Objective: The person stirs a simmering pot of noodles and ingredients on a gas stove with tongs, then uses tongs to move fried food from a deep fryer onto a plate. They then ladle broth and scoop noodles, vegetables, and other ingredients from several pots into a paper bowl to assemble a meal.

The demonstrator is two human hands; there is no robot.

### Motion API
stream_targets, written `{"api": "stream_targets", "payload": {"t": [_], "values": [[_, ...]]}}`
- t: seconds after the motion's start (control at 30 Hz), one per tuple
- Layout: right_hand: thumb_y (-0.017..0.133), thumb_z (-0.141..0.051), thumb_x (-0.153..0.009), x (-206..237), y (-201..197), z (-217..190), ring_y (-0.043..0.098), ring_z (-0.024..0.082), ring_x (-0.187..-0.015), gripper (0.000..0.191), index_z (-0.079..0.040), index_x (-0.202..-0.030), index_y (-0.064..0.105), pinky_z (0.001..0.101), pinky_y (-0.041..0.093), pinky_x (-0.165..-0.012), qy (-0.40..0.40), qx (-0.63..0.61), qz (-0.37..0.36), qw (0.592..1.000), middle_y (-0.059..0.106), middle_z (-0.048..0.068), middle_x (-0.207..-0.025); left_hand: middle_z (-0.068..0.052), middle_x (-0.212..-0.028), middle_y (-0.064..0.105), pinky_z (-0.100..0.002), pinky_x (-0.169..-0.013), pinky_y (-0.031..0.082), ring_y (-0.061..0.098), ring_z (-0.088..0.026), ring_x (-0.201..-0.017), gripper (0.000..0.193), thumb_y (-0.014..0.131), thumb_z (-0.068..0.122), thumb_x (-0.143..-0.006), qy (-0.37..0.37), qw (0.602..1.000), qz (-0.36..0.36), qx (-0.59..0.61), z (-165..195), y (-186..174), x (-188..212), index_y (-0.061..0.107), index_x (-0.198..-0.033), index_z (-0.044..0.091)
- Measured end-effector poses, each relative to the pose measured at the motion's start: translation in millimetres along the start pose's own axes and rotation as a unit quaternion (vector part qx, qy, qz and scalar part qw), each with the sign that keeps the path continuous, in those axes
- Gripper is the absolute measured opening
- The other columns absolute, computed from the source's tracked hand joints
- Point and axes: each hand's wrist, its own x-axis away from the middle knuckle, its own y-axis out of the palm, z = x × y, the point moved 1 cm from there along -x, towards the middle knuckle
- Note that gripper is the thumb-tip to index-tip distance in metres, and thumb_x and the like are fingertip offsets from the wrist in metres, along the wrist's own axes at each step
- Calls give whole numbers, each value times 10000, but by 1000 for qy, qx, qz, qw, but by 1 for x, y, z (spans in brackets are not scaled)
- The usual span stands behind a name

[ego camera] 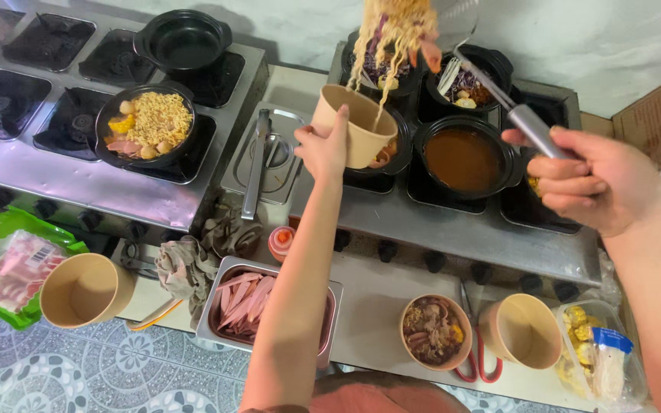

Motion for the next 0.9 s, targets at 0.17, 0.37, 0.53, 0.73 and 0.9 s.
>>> {"api": "stream_targets", "payload": {"t": [0.17,0.37,0.53,0.73,0.9], "values": [[321,-299,-1073,-10,1,21,238,-22,-373,452,-27,-1361,537,172,220,-345,65,155,161,973,302,-116,-573,-249,-1373,433,-427,-1063,428,523,-363,-1238,1052,716,749,-699,23,995,-22,97,-6,5,8,431,-1409,28],[425,-262,-1048,-33,6,53,276,60,-403,357,-48,-1244,633,267,242,-368,115,352,269,889,368,-42,-587,-264,-1362,442,-408,-1061,438,504,-346,-1251,925,737,623,-803,79,986,-37,142,-6,0,22,428,-1404,-8],[556,-275,-1051,-21,22,74,637,283,-557,260,-140,-1255,645,394,470,-493,-116,792,256,542,638,102,-650,-232,-1267,535,-338,-658,581,628,-258,-1043,828,748,534,-779,32,964,-74,254,-17,-3,23,452,-1316,-22],[614,-249,-1009,7,48,85,684,367,-578,400,-105,-1382,609,480,552,-517,-143,912,276,266,686,147,-719,-176,-1163,588,-287,-523,548,661,-203,-885,752,757,484,-810,20,956,-89,279,-36,-1,15,460,-1288,-15],[598,-234,-1051,10,30,87,675,345,-644,363,-127,-1397,623,454,523,-578,-179,859,296,377,678,125,-767,-188,-1124,622,-260,-526,536,652,-185,-866,711,724,448,-822,-22,942,-106,318,-49,2,7,421,-1311,30]]}}
